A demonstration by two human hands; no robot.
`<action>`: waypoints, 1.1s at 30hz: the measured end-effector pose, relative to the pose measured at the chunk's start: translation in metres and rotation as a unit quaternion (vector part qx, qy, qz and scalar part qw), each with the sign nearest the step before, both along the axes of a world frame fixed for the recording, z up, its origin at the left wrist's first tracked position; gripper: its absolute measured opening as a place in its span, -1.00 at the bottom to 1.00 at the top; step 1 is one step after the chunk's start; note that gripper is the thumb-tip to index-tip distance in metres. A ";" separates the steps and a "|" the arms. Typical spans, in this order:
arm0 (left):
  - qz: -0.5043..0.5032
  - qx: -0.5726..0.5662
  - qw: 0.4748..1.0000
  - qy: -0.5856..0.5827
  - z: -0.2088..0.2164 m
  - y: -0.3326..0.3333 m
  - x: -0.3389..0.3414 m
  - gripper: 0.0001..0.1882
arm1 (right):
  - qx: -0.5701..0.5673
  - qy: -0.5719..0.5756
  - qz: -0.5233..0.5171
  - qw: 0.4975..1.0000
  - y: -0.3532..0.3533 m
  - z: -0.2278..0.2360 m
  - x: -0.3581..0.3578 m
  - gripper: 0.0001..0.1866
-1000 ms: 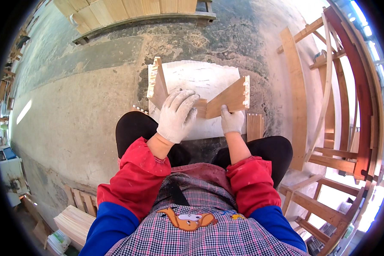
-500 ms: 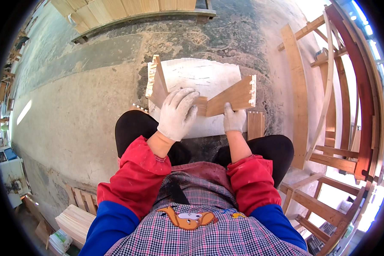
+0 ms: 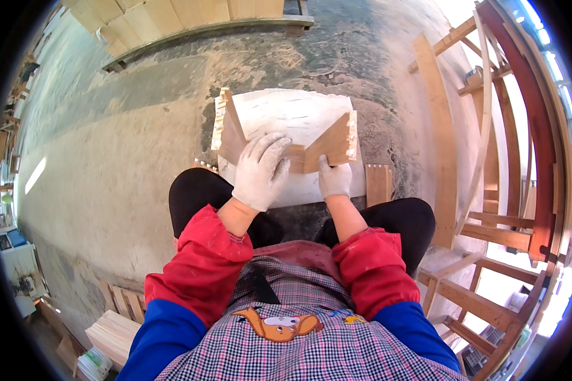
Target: The person applies glue to the dowels of wooden pieces using a brush and then joins them together. They use a hammer to tap the pieces into place while sitting on the floor.
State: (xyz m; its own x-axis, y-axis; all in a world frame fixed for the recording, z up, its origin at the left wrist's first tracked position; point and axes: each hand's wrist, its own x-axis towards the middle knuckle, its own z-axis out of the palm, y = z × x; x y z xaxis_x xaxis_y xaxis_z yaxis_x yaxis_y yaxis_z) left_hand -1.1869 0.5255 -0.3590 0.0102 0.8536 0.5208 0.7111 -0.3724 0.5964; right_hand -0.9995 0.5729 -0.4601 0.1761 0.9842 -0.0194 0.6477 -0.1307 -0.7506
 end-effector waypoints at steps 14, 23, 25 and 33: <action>0.003 -0.195 0.977 -0.085 -0.033 0.069 0.095 -0.01 | -0.174 0.232 0.054 0.956 0.026 -0.041 -0.010 -0.68; 0.005 -0.143 0.976 -0.162 -0.085 0.081 0.086 -0.12 | 0.076 0.767 -0.040 0.636 0.023 0.189 0.169 -0.85; 0.007 -0.145 0.976 -0.165 -0.080 0.081 0.089 -0.14 | 0.256 0.752 -0.015 0.607 0.003 0.235 0.258 -0.68; 0.012 -0.168 0.973 -0.158 -0.065 0.077 0.109 -0.17 | 0.437 0.608 0.053 0.661 -0.123 0.389 0.466 -0.27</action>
State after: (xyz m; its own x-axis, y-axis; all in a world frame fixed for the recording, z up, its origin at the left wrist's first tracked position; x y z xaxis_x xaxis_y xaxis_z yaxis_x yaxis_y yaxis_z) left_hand -1.0775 0.6025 -0.4245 -0.1275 0.9742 0.1861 0.4787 -0.1039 0.8718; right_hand -0.5333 0.4503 -0.0712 0.4829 0.7188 0.5002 -0.5324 0.6945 -0.4840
